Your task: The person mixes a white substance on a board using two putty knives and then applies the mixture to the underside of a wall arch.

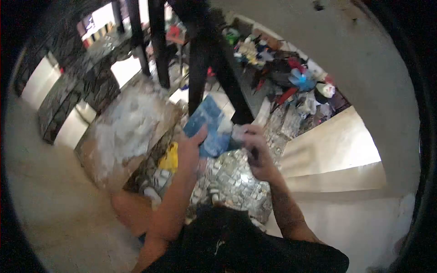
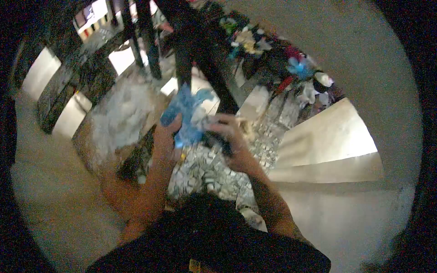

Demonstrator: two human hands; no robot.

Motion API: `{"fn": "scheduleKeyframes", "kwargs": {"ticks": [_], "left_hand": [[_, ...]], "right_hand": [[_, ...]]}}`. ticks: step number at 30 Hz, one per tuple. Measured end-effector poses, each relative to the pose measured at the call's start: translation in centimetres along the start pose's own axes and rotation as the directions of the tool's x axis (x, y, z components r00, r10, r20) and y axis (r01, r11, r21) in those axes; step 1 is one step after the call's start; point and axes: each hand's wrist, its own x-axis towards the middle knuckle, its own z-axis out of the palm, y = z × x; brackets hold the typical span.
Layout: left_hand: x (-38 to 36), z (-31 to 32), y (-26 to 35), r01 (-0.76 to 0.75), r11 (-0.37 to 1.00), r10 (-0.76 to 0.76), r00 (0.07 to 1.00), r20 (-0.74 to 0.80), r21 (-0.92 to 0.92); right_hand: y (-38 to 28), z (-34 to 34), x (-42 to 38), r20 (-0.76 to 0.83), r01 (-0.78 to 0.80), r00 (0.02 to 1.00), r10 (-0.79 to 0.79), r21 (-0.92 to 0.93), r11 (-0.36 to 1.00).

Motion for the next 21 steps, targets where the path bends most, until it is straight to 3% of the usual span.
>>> {"fn": "scheduleKeyframes", "kwargs": {"ticks": [1,2,3,4,5,6,8,11,13,14,15,17,18,20,21], "left_hand": [[0.3,0.1,-0.5,0.006,0.999,-0.006,1.000,0.005,0.045],[-0.3,1.1,0.0,0.025,1.000,-0.025,0.998,0.054,-0.008],[-1.0,1.6,0.5,0.055,0.997,-0.049,0.993,0.108,-0.056],[-1.1,1.2,0.4,0.092,0.992,-0.077,0.983,0.168,-0.083],[-1.1,0.8,0.5,0.127,0.986,-0.104,0.973,0.205,-0.103],[-1.5,1.8,1.6,0.098,0.989,-0.072,0.973,0.218,-0.111],[-3.6,3.1,4.4,0.026,0.991,0.002,0.977,0.211,-0.131],[-1.3,-4.1,5.5,-0.069,0.966,0.088,0.994,0.065,-0.248],[-0.7,-8.0,6.2,-0.206,0.932,0.177,0.977,-0.119,-0.299],[-0.3,-9.9,6.2,-0.264,0.913,0.207,0.957,-0.203,-0.311],[0.3,-12.2,6.3,-0.296,0.917,0.219,0.934,-0.284,-0.267],[1.8,-16.1,5.2,-0.334,0.915,0.237,0.898,-0.372,-0.224],[2.5,-17.7,4.4,-0.349,0.910,0.245,0.889,-0.387,-0.225],[4.0,-19.8,1.9,-0.359,0.871,0.255,0.913,-0.317,-0.335],[4.4,-20.2,0.7,-0.349,0.867,0.228,0.912,-0.340,-0.355]], "right_hand": [[0.7,0.1,-0.2,0.048,0.047,0.998,-0.043,-0.085,0.995],[2.4,0.5,-1.4,-0.008,-0.045,0.999,0.046,0.100,0.994],[1.9,0.3,-1.4,0.001,-0.042,0.999,0.042,-0.124,0.991],[3.8,0.6,-2.3,0.000,0.005,1.000,-0.005,-0.043,0.999],[5.6,1.4,-4.0,0.072,-0.086,0.994,0.085,0.009,0.996],[6.4,1.5,-5.7,0.138,-0.154,0.974,0.177,-0.168,0.974],[5.2,-0.4,-7.0,0.175,-0.275,0.940,0.293,-0.120,0.954],[2.1,-4.5,-5.5,-0.018,-0.268,0.963,0.269,-0.156,0.951],[-1.5,-7.9,-3.1,-0.173,-0.276,0.956,0.236,-0.260,0.925],[-5.2,-9.8,0.7,-0.092,-0.207,0.978,0.186,-0.474,0.856],[-8.1,-10.9,4.2,-0.060,-0.058,0.998,0.024,-0.672,0.738],[-12.2,-11.4,12.2,0.089,0.107,0.993,-0.076,-0.953,0.283],[-14.2,-11.6,16.2,0.162,0.166,0.979,-0.124,-0.986,0.020],[-15.1,-10.7,24.7,0.481,0.463,0.874,-0.071,-0.868,-0.179],[-14.2,-10.3,28.4,0.557,0.538,0.830,0.022,-0.791,-0.293]]}}
